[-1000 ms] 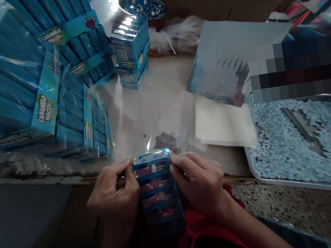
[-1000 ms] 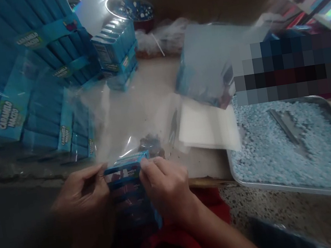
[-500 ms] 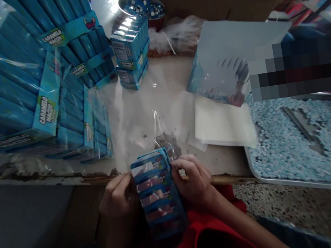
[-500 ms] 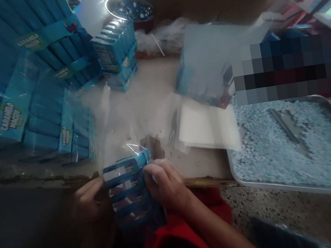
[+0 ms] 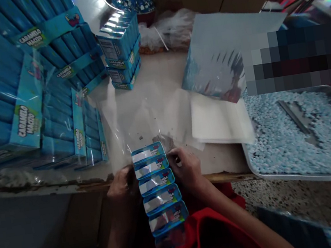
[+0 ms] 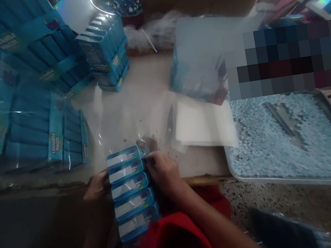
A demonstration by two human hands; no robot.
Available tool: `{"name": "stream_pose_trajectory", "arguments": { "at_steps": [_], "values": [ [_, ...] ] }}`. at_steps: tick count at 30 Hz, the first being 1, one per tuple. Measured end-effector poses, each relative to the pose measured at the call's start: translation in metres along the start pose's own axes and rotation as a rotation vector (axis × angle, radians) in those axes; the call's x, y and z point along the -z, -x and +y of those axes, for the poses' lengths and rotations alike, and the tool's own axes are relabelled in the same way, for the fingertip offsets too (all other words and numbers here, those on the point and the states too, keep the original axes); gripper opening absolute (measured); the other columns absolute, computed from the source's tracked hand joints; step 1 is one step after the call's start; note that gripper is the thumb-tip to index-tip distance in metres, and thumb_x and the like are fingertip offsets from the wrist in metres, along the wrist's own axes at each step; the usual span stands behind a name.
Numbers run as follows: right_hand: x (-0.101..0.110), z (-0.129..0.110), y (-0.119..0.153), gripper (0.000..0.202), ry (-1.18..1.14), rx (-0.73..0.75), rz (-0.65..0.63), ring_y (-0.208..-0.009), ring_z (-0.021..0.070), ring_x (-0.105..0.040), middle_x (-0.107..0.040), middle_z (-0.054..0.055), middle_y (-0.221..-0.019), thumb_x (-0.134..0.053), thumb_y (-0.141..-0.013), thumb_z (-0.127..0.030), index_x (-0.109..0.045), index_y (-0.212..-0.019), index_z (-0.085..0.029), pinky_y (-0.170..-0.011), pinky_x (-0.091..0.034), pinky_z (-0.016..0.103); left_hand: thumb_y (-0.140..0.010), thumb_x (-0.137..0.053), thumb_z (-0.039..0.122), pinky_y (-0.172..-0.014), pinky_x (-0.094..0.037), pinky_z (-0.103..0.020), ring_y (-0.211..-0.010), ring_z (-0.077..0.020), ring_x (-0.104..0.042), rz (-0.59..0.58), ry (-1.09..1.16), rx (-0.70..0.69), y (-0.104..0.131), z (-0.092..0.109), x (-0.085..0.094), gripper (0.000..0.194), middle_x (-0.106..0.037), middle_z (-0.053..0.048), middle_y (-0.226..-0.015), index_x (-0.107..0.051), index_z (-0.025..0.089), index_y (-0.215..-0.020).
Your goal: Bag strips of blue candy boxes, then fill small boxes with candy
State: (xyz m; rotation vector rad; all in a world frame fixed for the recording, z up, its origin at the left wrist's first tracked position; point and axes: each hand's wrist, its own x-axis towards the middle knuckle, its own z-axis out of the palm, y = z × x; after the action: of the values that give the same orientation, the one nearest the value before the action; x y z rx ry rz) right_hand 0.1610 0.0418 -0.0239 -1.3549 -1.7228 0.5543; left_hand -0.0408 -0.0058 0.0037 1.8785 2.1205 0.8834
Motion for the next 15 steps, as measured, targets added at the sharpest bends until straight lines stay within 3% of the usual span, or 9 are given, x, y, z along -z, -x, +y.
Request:
{"name": "stream_pose_trajectory", "arguments": {
  "at_steps": [4,8,15],
  "values": [
    [-0.002,0.004,-0.002,0.013,-0.161,0.054,-0.032,-0.071,0.0129,-0.063,-0.070,0.001,-0.079,-0.056,-0.093,-0.015,-0.063,-0.085,-0.020,-0.069,-0.049,0.024,-0.094,-0.056,0.031,-0.073,-0.051,-0.025,-0.081,-0.0165,-0.069,-0.039,0.112,-0.026,-0.003,-0.002,0.002,0.019,-0.075,-0.006,-0.093,-0.070,0.018,-0.090],
    [0.011,0.001,0.005,0.015,-0.247,0.143,-0.016,-0.074,0.0139,-0.064,-0.068,0.001,-0.078,-0.057,-0.088,-0.014,-0.057,-0.076,-0.021,-0.068,-0.050,0.025,-0.093,-0.057,0.028,-0.072,-0.051,-0.022,-0.082,-0.0151,-0.070,-0.065,0.123,-0.126,0.006,-0.012,0.007,0.021,-0.076,-0.006,-0.091,-0.070,0.018,-0.080],
    [0.048,0.012,0.057,0.025,-0.171,0.266,-0.132,-0.065,0.0132,-0.057,-0.062,0.000,-0.069,-0.054,-0.090,-0.010,-0.048,-0.069,-0.022,-0.062,-0.045,0.024,-0.096,-0.053,0.024,-0.068,-0.050,-0.020,-0.077,-0.0141,-0.069,-0.268,0.115,-0.331,0.042,-0.009,0.017,0.024,-0.075,-0.007,-0.086,-0.072,0.019,-0.082]
  ]
}}
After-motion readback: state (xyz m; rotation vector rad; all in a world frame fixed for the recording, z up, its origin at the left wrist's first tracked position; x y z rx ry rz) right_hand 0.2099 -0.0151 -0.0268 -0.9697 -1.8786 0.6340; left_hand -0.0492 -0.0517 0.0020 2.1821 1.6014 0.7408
